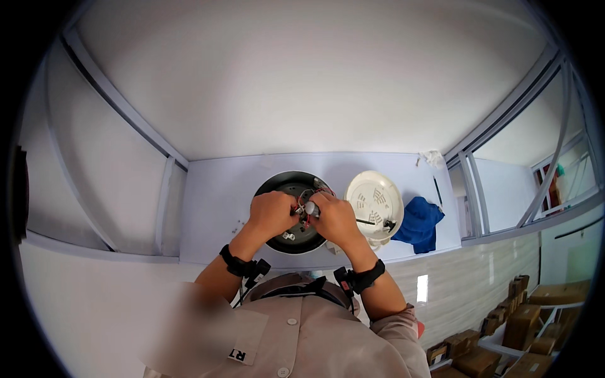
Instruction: The person uses a screwdriver to adjust and tighten screws on the internal wiring of a ceiling light fixture. They manipulate wires and components inside the fixture's housing, then reattach the cover.
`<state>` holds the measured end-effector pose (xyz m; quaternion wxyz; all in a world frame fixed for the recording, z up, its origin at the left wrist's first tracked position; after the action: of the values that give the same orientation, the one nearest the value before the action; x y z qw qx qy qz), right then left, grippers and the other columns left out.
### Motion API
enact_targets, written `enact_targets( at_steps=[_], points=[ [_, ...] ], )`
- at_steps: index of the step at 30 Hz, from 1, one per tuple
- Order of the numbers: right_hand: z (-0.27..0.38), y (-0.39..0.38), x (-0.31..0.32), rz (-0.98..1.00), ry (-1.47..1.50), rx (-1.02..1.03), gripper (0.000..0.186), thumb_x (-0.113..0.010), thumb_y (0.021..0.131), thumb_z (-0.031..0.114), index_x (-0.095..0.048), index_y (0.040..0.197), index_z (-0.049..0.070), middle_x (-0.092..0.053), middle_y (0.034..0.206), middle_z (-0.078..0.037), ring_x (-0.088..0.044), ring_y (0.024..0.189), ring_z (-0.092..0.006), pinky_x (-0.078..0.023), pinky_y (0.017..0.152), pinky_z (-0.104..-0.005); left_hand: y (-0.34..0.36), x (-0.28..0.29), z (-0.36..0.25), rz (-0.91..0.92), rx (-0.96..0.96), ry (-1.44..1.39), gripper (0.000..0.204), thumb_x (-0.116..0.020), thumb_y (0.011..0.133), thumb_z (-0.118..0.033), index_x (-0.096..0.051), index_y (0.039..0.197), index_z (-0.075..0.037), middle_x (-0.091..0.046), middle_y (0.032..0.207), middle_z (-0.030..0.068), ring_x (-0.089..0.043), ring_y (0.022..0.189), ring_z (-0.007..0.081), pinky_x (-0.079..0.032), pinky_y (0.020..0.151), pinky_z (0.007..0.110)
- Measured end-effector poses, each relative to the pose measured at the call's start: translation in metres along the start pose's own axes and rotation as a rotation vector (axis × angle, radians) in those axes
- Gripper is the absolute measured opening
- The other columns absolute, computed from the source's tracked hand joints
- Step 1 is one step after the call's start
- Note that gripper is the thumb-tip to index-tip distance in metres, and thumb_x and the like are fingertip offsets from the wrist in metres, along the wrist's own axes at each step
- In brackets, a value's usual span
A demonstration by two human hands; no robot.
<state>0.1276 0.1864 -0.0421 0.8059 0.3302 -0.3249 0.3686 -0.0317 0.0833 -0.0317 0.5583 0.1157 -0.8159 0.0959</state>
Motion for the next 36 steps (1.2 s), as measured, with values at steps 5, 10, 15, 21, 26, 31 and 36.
enact_targets(
  at_steps=[5, 10, 15, 21, 26, 31, 36],
  points=[
    [0.0, 0.001, -0.001, 0.005, 0.005, 0.004, 0.031, -0.085, 0.075, 0.01, -0.068, 0.1, 0.009, -0.072, 0.099, -0.014, -0.071, 0.085, -0.0418, -0.058, 0.072, -0.049, 0.002, -0.006, -0.002, 0.017, 0.036, 0.022, 0.011, -0.079, 0.074, -0.023, -0.08, 0.082, -0.016, -0.074, 0.074, 0.0124, -0.073, 0.072, 0.0371, -0.059, 0.066, 0.047],
    [-0.001, 0.0, -0.001, 0.01, -0.02, 0.002, 0.031, -0.085, 0.074, 0.01, -0.068, 0.1, 0.009, -0.073, 0.099, -0.014, -0.071, 0.085, -0.0413, -0.058, 0.073, -0.0489, 0.003, -0.004, -0.003, 0.01, 0.019, 0.0, 0.011, -0.079, 0.073, -0.022, -0.079, 0.08, -0.014, -0.073, 0.074, 0.0138, -0.073, 0.072, 0.0377, -0.059, 0.066, 0.048],
    [0.005, 0.0, -0.003, 0.031, -0.113, -0.001, 0.033, -0.083, 0.072, 0.009, -0.067, 0.101, 0.009, -0.072, 0.097, -0.014, -0.071, 0.083, -0.0417, -0.059, 0.07, -0.0502, 0.004, -0.01, 0.001, -0.02, 0.017, -0.026, 0.013, -0.079, 0.072, -0.022, -0.078, 0.079, -0.011, -0.073, 0.074, 0.0144, -0.073, 0.072, 0.0383, -0.059, 0.066, 0.049],
    [0.006, -0.001, -0.002, 0.019, -0.113, -0.004, 0.033, -0.083, 0.072, 0.008, -0.066, 0.1, 0.01, -0.071, 0.096, -0.014, -0.071, 0.081, -0.0424, -0.058, 0.068, -0.0511, 0.001, -0.009, 0.003, -0.073, -0.032, -0.075, 0.012, -0.079, 0.072, -0.019, -0.076, 0.078, -0.009, -0.073, 0.076, 0.0153, -0.072, 0.073, 0.039, -0.059, 0.066, 0.05],
    [0.004, -0.003, -0.002, 0.002, -0.063, 0.014, 0.035, -0.083, 0.071, 0.005, -0.067, 0.102, 0.01, -0.072, 0.099, -0.014, -0.071, 0.082, -0.0427, -0.058, 0.069, -0.0507, 0.001, -0.008, 0.004, -0.058, -0.047, -0.105, 0.01, -0.077, 0.074, -0.016, -0.074, 0.079, -0.007, -0.073, 0.077, 0.0156, -0.072, 0.075, 0.0394, -0.058, 0.066, 0.051],
    [0.003, -0.004, -0.001, -0.008, -0.024, 0.024, 0.037, -0.084, 0.071, 0.005, -0.067, 0.104, 0.011, -0.073, 0.1, -0.014, -0.071, 0.082, -0.0426, -0.058, 0.069, -0.0502, 0.0, -0.003, 0.003, -0.01, -0.054, -0.117, 0.009, -0.075, 0.075, -0.013, -0.074, 0.081, -0.007, -0.073, 0.078, 0.0157, -0.072, 0.077, 0.0399, -0.058, 0.068, 0.051],
    [0.003, -0.004, -0.001, -0.024, -0.028, 0.039, 0.033, -0.083, 0.073, 0.007, -0.066, 0.102, 0.009, -0.071, 0.095, -0.013, -0.071, 0.081, -0.0406, -0.059, 0.069, -0.0493, -0.002, -0.003, 0.002, -0.025, -0.048, -0.087, 0.01, -0.075, 0.076, -0.013, -0.074, 0.084, -0.008, -0.073, 0.083, 0.0152, -0.072, 0.08, 0.0398, -0.058, 0.07, 0.051]
  ],
)
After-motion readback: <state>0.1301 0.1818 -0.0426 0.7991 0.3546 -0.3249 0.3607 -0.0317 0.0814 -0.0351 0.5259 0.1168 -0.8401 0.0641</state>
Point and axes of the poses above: each hand's wrist, its own y-axis towards the middle knuckle, its own x-axis out of the back of the hand, z = x × y, the point moved 2 cm from there along y, towards the middle knuckle
